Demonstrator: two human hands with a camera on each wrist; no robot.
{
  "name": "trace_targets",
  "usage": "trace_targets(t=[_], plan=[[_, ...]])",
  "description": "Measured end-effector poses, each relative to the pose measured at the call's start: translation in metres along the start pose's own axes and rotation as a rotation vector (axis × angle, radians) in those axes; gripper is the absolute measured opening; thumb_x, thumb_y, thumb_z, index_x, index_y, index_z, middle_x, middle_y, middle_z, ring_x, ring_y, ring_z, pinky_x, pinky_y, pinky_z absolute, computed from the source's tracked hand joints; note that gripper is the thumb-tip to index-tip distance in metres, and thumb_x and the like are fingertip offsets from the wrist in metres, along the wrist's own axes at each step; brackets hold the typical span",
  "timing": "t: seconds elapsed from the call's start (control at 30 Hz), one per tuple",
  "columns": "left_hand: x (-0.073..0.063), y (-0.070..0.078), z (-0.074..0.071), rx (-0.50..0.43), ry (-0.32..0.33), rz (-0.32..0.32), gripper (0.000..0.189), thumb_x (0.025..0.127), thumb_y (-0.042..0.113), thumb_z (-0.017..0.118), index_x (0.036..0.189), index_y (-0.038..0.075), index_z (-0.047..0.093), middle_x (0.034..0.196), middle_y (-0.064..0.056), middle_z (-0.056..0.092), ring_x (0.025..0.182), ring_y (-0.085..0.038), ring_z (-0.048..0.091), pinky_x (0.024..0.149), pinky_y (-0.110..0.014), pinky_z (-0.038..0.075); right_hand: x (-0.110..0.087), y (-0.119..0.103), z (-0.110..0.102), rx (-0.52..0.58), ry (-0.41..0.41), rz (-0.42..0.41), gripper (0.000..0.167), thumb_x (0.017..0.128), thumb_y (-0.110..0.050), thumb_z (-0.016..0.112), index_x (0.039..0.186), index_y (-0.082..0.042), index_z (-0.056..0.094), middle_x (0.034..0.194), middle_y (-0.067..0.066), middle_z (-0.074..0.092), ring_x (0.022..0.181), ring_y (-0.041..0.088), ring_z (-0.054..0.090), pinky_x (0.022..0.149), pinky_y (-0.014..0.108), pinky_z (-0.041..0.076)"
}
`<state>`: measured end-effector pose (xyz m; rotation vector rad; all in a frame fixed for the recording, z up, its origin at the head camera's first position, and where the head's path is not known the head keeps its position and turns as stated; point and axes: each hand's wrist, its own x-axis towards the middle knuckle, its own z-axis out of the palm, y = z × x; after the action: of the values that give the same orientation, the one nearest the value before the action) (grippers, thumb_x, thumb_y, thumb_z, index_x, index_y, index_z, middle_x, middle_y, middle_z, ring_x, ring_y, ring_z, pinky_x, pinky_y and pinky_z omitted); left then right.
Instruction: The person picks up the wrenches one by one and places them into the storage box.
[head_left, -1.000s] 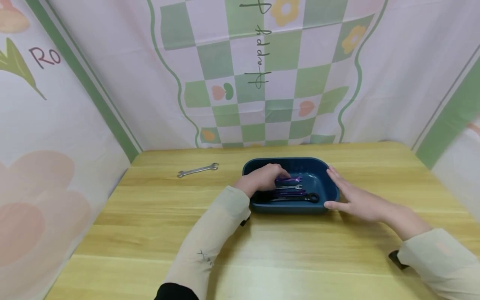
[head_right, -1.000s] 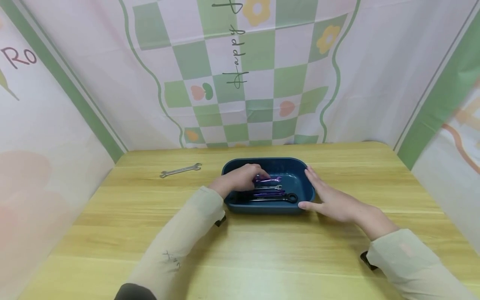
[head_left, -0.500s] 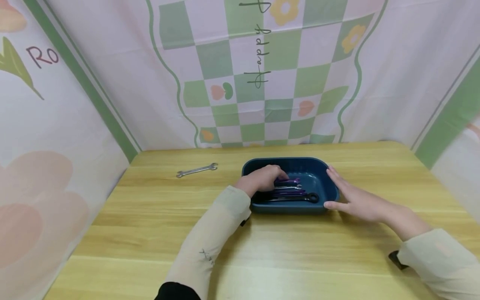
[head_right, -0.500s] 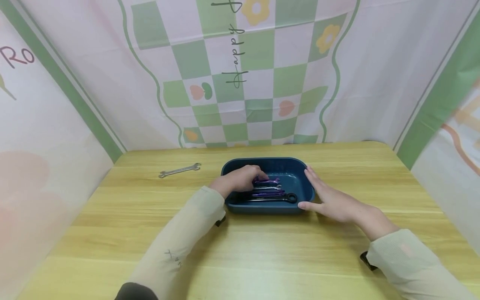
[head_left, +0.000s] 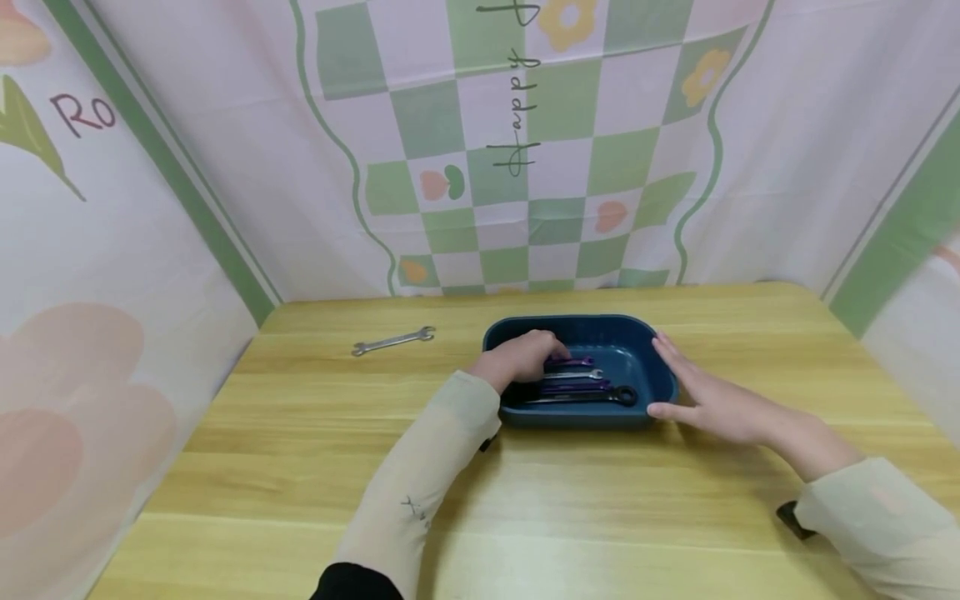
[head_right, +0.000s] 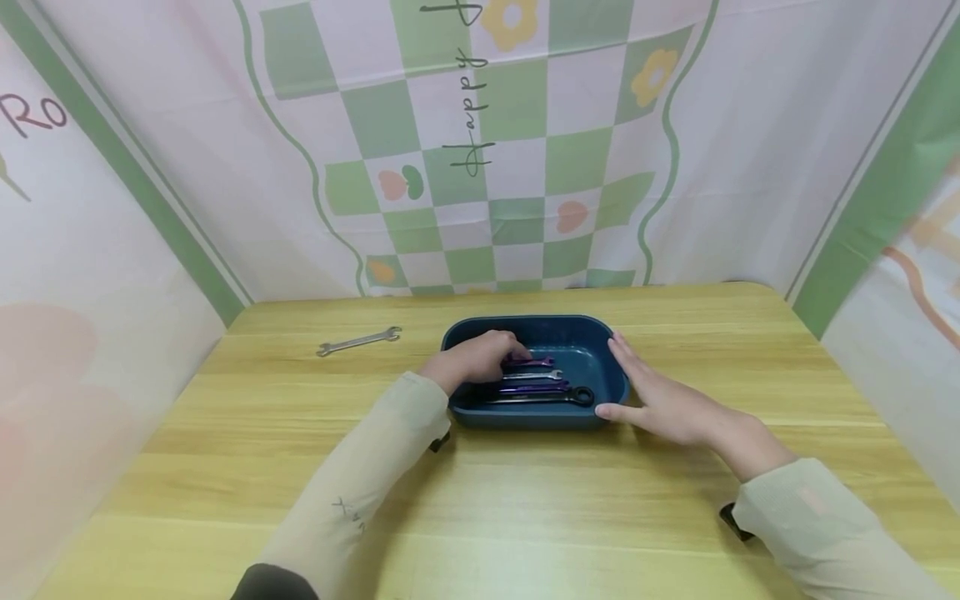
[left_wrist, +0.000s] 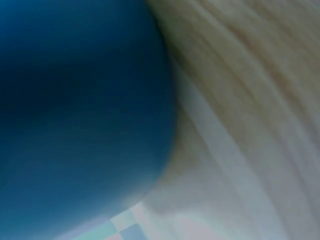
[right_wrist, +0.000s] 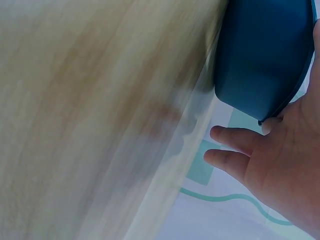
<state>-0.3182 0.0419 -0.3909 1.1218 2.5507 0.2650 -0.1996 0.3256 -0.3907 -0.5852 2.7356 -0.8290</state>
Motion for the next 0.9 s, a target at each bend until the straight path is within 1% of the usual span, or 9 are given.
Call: trace_targets(t=[0.3, 0.7, 0.9], plan=[[0.0018, -0.0015, 0.0015, -0.001, 0.008, -0.002, 0.05, 0.096, -0.013, 0.057, 0.137, 0.013, 0.067, 0.138, -0.005, 0.063, 0.128, -0.016, 0.056, 0.104, -0.026, 0.046, 0.0003, -0.0016, -0.0013, -0.006, -0.003, 0.0, 0.099, 0.103, -0.039, 0.063, 0.164, -0.01, -0.009, 0.168, 0.017, -0.017, 0.146, 0.059, 0.008, 0.109, 0.076, 0.018], [0.0022, -0.0021, 0.0019, 0.009, -0.009, -0.009, 0.052, 0.097, -0.014, 0.056, 0.139, 0.015, 0.066, 0.137, -0.005, 0.062, 0.128, -0.016, 0.056, 0.104, -0.026, 0.046, -0.0004, -0.0024, -0.0016, -0.007, -0.005, 0.002, 0.099, 0.103, -0.04, 0.062, 0.164, -0.011, -0.01, 0.168, 0.015, -0.018, 0.146, 0.06, 0.009, 0.109, 0.076, 0.018], [0.0018, -0.0021, 0.0009, -0.01, -0.02, -0.017, 0.052, 0.097, -0.014, 0.055, 0.139, 0.015, 0.066, 0.138, -0.005, 0.062, 0.13, -0.016, 0.055, 0.105, -0.026, 0.046, 0.0002, -0.0022, -0.002, -0.006, -0.011, 0.005, 0.099, 0.103, -0.039, 0.063, 0.164, -0.01, -0.01, 0.168, 0.016, -0.018, 0.146, 0.06, 0.008, 0.109, 0.076, 0.018]])
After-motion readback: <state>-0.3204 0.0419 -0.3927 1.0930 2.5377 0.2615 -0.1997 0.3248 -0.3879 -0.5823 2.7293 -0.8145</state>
